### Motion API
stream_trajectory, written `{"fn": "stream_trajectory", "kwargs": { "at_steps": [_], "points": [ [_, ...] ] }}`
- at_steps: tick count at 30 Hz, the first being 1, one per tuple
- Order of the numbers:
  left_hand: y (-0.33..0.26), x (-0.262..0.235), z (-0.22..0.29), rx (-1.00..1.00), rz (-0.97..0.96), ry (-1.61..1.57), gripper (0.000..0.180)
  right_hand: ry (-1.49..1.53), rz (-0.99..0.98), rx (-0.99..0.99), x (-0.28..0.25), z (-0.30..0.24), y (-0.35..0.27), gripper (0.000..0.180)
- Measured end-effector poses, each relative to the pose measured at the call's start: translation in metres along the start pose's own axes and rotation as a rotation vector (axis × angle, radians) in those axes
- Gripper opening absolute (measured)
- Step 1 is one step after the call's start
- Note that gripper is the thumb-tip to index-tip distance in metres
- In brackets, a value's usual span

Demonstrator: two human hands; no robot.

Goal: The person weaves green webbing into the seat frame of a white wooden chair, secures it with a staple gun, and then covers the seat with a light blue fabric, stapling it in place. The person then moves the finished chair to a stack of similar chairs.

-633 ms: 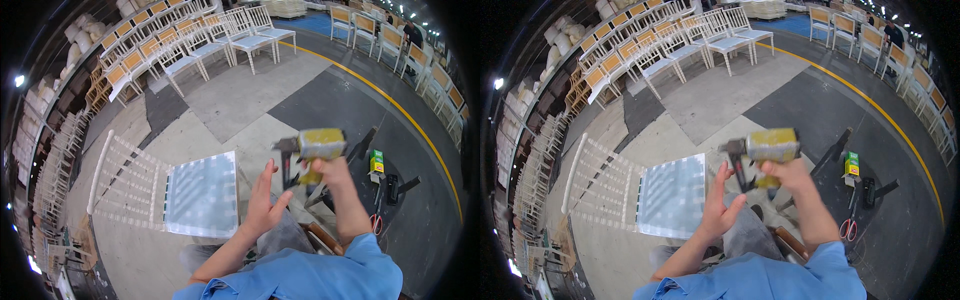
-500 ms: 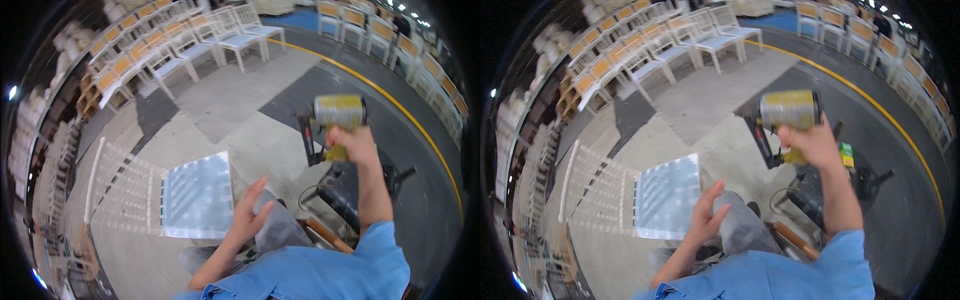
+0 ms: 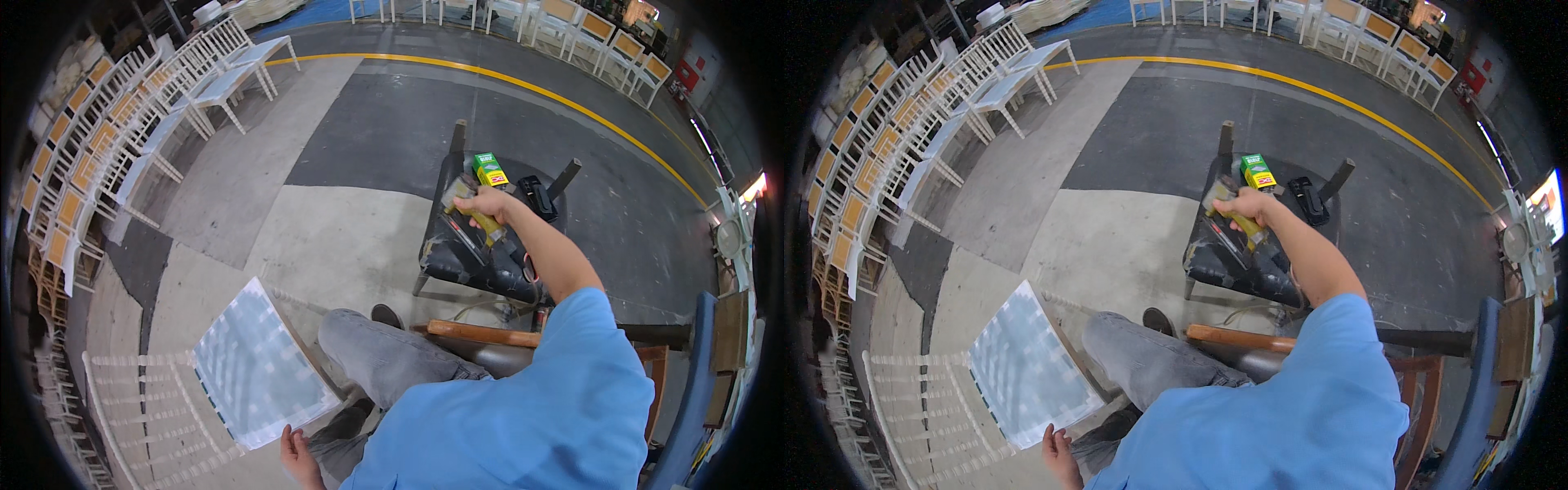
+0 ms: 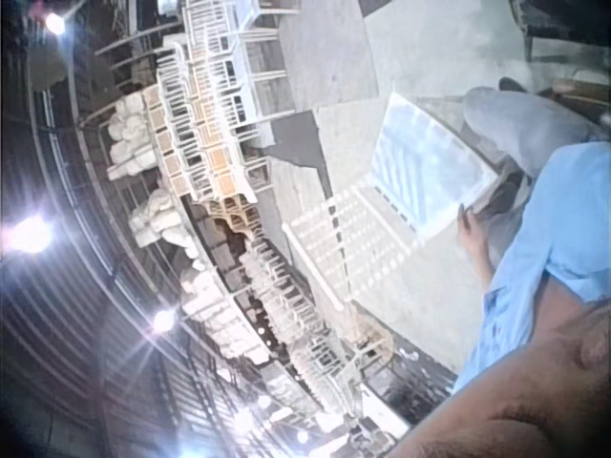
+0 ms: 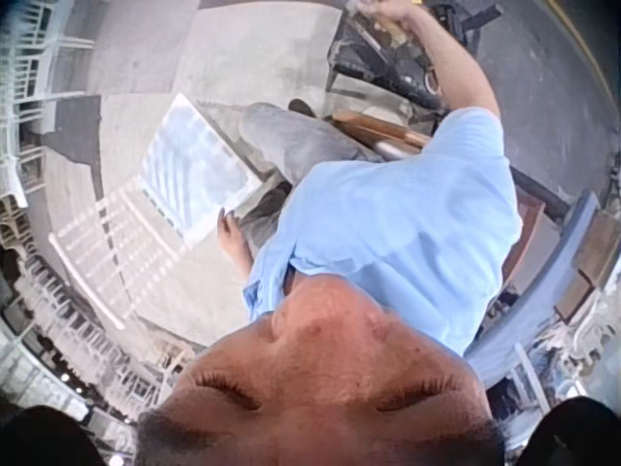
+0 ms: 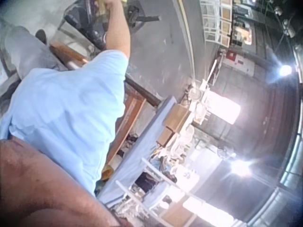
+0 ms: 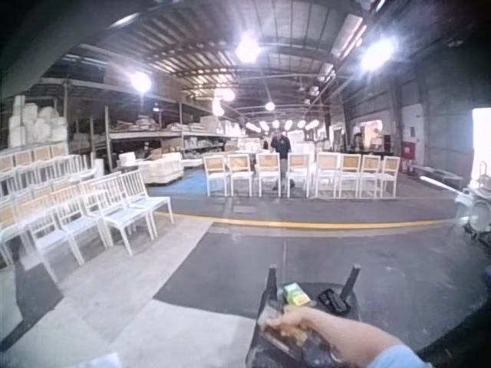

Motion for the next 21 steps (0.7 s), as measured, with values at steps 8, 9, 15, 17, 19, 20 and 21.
{"fn": "stream_trajectory", "kwargs": {
  "at_steps": [8, 9, 15, 17, 19, 20, 21],
  "points": [
    [-0.029, -0.052, 0.008, -0.035, 0.168, 0.154, 0.04, 0.009, 0.102, -0.075, -0.004, 0.062, 0.029, 0.045],
    [-0.028, -0.053, 0.012, -0.035, 0.185, 0.196, 0.039, -0.09, 0.124, -0.079, -0.013, 0.059, 0.022, 0.043],
    [-0.058, -0.122, 0.031, -0.008, 0.539, 0.374, 0.037, -0.923, 0.363, -0.15, 0.0, 0.025, 0.005, 0.031],
    [-0.058, -0.175, 0.055, 0.108, 0.761, 0.501, 0.034, -0.833, 0.324, -0.494, 0.023, -0.005, 0.003, 0.034],
    [-0.038, -0.233, 0.123, 0.285, 0.981, 0.578, 0.031, -0.566, 0.188, -0.61, 0.069, 0.007, -0.001, 0.036],
    [-0.036, -0.265, 0.148, 0.364, 1.14, 0.613, 0.03, -0.615, 0.116, -0.693, 0.095, 0.0, 0.0, 0.039],
    [-0.036, -0.298, 0.169, 0.43, 1.252, 0.595, 0.029, -0.615, 0.037, -0.737, 0.137, 0.004, 0.003, 0.044]
  ]
}}
Point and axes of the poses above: each hand's wrist, its own y-axis towards the middle knuckle, its own x-axis out of the palm, z = x × y, the point moved 4 cm from there along y, towards the middle knuckle, and after that the axes turned 8 degrees about -z, right-handed, at the moved point
